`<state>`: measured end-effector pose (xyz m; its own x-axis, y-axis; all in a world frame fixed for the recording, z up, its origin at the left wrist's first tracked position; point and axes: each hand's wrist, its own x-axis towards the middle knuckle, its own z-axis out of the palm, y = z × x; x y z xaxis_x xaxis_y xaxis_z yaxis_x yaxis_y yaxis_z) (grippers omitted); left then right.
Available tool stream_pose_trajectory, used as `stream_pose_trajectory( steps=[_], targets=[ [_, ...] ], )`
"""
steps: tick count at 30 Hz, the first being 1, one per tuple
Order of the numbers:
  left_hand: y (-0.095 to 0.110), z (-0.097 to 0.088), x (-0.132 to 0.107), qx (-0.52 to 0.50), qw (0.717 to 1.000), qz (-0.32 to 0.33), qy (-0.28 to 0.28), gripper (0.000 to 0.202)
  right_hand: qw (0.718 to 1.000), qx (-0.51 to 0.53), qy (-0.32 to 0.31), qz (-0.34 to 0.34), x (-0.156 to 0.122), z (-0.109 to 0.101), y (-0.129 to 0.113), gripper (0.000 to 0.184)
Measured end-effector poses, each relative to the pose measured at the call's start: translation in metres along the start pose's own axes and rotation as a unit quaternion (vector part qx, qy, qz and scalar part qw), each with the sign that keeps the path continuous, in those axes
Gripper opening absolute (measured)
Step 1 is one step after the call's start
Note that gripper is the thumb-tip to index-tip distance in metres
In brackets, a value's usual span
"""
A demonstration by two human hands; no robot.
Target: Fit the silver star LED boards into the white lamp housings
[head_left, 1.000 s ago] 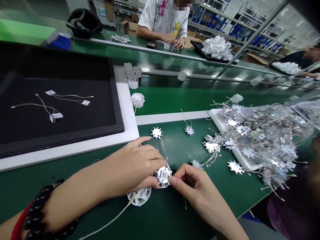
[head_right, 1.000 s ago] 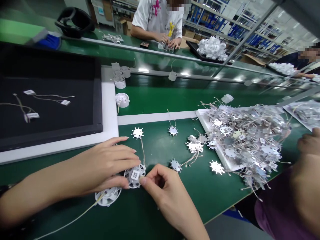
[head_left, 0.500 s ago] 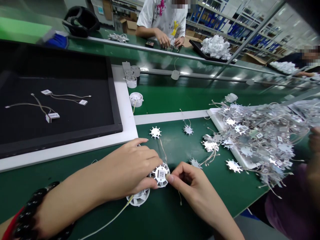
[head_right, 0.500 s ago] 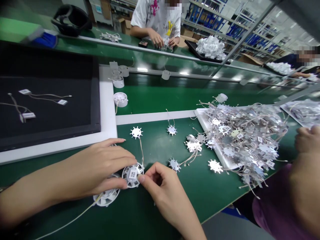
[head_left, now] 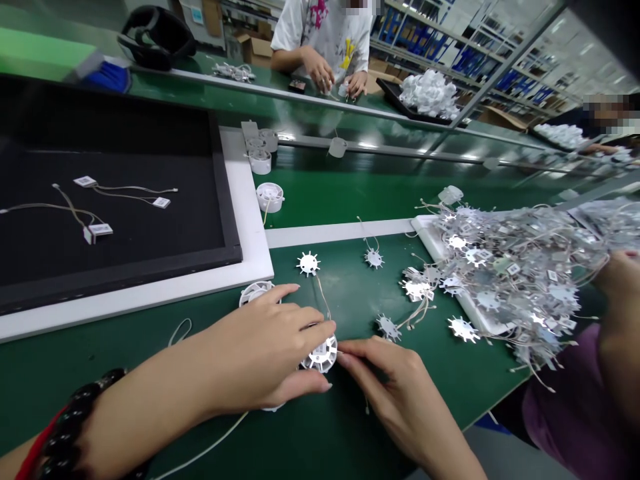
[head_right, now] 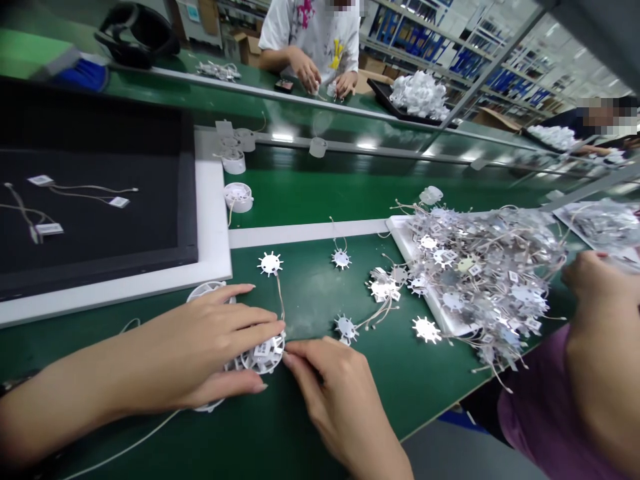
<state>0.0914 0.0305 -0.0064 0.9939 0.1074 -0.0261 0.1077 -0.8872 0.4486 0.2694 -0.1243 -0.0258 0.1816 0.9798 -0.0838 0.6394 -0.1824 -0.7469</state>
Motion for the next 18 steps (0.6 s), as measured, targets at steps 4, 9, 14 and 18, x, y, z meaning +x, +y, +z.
stream_pose_trajectory(
  steps=[4,9,14,18],
  targets=[
    [0.000,0.002,-0.001,0.015,1.000,0.002,0.004,0.035,0.998,-0.037,0.017,-0.044,-0.001,0.002,0.000,0.023],
    [-0.002,0.004,0.001,0.044,0.999,0.003,0.022,0.039,0.988,-0.096,0.050,-0.113,-0.001,0.006,0.002,0.024],
    [0.003,0.006,0.001,0.119,0.993,-0.010,0.026,0.045,0.953,-0.208,0.099,-0.195,-0.002,0.014,0.005,0.029],
    [0.008,0.004,-0.001,0.161,0.987,-0.013,0.015,0.051,0.928,-0.273,0.119,-0.224,-0.002,0.013,0.006,0.029]
  ],
)
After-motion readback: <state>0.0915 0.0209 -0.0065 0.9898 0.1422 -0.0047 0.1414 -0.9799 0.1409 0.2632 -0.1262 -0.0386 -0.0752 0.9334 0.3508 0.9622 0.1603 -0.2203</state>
